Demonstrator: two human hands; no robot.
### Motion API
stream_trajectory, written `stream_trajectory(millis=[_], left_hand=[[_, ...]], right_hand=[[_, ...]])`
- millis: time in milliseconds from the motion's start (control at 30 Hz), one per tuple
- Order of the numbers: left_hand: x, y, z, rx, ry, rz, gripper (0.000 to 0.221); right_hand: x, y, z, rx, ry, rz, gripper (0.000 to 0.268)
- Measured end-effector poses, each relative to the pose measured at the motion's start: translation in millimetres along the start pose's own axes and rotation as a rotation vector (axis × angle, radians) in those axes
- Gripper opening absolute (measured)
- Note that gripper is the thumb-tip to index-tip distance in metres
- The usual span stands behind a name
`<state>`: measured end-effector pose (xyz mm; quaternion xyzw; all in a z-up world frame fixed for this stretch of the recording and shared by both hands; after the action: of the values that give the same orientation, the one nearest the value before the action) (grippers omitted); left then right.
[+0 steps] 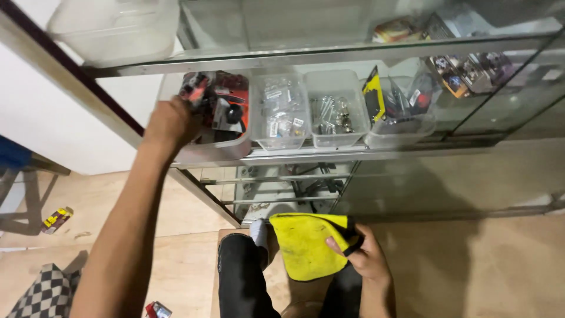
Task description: Cleaning a glass display case and its contents using a yellow cloth.
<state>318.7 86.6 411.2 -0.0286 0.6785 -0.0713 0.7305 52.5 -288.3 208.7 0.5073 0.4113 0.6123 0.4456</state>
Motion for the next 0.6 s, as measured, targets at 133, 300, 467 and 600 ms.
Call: stream_trajectory(millis=[133, 300, 467, 600], left_hand=[[-69, -43, -61, 0.104, -0.146, -0.206, 0.039], [-91, -107, -193, 0.476, -0.407, -0.186, 0.064], [-23, -142, -280, 0.647, -0.374, -0.138, 0.061], [32, -154, -302, 0.748, -0.272, -0.083, 0.061]], right_hand=[[12, 11, 9, -0.027, 0.070, 0.026, 0.030], [21, 18, 27, 0.046, -0.155, 0.293, 0.044], [45, -7, 22, 0.260, -0.295, 0.679, 0.042], [83, -5, 11, 0.279, -0.126, 0.696, 0.048]])
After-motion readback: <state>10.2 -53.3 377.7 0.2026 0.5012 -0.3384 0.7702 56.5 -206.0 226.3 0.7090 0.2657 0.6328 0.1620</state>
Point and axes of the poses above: each hand's wrist, its own z-axis towards the middle knuckle, its own x-axis out of the palm, y = z × x, the point moved 8 cm from there along z, towards the middle knuckle, and after that the axes turned 5 degrees about y, right-handed, at the moved point
